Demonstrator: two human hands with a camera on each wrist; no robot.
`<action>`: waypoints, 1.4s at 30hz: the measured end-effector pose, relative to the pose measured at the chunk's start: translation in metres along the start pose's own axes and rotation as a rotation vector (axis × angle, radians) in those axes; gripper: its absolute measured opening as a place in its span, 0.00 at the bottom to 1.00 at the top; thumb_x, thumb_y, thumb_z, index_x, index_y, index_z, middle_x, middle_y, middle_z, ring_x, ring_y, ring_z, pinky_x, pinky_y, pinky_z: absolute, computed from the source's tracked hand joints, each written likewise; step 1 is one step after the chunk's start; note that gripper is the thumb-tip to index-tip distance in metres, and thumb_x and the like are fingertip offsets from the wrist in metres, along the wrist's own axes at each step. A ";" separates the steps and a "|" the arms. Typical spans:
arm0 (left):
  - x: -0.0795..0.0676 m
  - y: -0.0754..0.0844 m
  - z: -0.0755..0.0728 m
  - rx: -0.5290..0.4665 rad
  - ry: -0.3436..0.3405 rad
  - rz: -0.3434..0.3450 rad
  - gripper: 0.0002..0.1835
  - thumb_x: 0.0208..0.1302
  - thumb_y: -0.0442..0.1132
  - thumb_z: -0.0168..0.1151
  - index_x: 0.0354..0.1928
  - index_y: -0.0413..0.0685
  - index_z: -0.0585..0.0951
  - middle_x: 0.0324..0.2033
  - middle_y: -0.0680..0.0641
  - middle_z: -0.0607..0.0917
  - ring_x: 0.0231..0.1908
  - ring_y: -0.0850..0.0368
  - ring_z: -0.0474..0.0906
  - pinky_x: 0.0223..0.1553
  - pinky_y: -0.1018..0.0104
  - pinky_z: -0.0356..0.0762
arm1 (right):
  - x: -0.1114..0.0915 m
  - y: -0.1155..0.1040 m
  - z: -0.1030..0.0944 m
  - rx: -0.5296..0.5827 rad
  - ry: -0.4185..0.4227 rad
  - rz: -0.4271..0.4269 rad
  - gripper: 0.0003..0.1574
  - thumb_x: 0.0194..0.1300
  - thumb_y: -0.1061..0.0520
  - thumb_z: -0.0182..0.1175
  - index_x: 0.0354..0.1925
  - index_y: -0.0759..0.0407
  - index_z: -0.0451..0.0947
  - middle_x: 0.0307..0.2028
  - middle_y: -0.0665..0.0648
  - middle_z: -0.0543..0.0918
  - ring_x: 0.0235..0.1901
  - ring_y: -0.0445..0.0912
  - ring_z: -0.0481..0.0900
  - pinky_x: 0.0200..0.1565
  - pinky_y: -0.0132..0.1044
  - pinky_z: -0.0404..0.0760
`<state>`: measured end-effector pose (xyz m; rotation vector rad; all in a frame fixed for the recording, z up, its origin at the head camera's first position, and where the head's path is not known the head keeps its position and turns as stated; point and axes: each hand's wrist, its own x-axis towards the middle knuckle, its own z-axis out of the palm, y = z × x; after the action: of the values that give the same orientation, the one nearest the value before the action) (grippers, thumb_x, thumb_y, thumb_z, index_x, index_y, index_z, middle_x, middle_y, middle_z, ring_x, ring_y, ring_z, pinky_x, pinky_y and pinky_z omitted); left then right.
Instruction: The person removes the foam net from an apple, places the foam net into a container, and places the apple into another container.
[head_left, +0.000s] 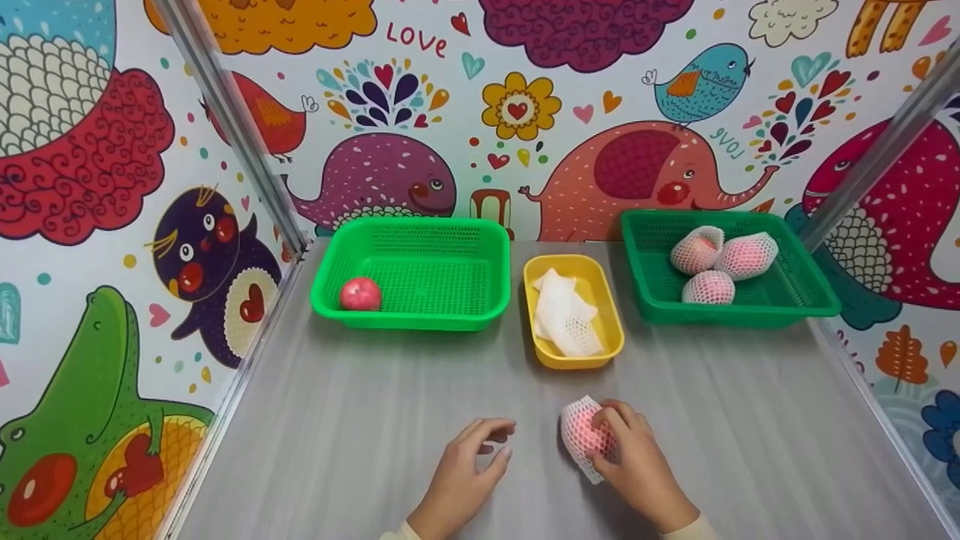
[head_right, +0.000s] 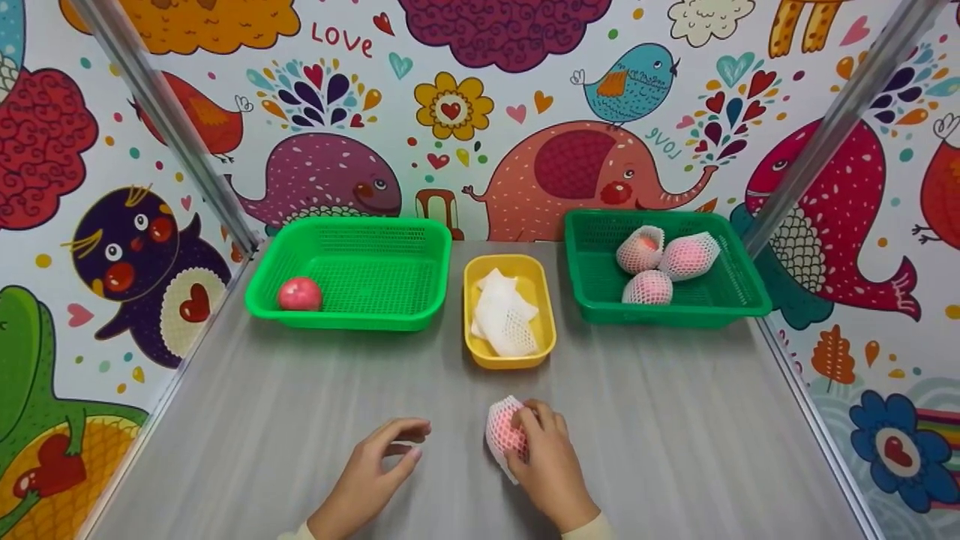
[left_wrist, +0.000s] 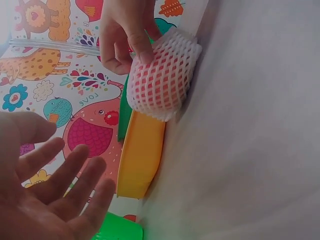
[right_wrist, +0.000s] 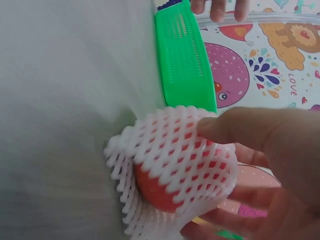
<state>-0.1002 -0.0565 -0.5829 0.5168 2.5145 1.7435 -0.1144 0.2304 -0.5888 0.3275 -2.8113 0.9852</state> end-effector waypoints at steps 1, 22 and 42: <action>0.001 0.000 0.001 0.001 -0.001 0.000 0.15 0.80 0.41 0.65 0.64 0.56 0.83 0.55 0.60 0.84 0.57 0.53 0.82 0.56 0.49 0.83 | 0.000 0.000 0.000 0.016 -0.005 -0.014 0.34 0.50 0.71 0.84 0.46 0.51 0.75 0.62 0.61 0.79 0.58 0.63 0.77 0.58 0.61 0.79; 0.031 0.008 0.063 0.047 -0.180 0.023 0.25 0.78 0.40 0.67 0.73 0.50 0.76 0.62 0.54 0.79 0.61 0.55 0.77 0.56 0.63 0.81 | 0.001 0.019 -0.011 0.330 -0.227 -0.123 0.52 0.51 0.86 0.63 0.68 0.49 0.76 0.74 0.58 0.74 0.72 0.58 0.73 0.67 0.40 0.75; 0.044 -0.007 0.073 -0.065 -0.177 -0.062 0.18 0.77 0.20 0.54 0.59 0.46 0.78 0.41 0.52 0.83 0.34 0.64 0.83 0.32 0.68 0.84 | -0.001 0.027 0.000 0.198 -0.225 -0.146 0.68 0.48 0.78 0.81 0.82 0.60 0.62 0.76 0.65 0.68 0.75 0.62 0.67 0.69 0.60 0.71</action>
<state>-0.1277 0.0205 -0.6096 0.5561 2.3208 1.6714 -0.1201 0.2513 -0.6048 0.6975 -2.8345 1.2676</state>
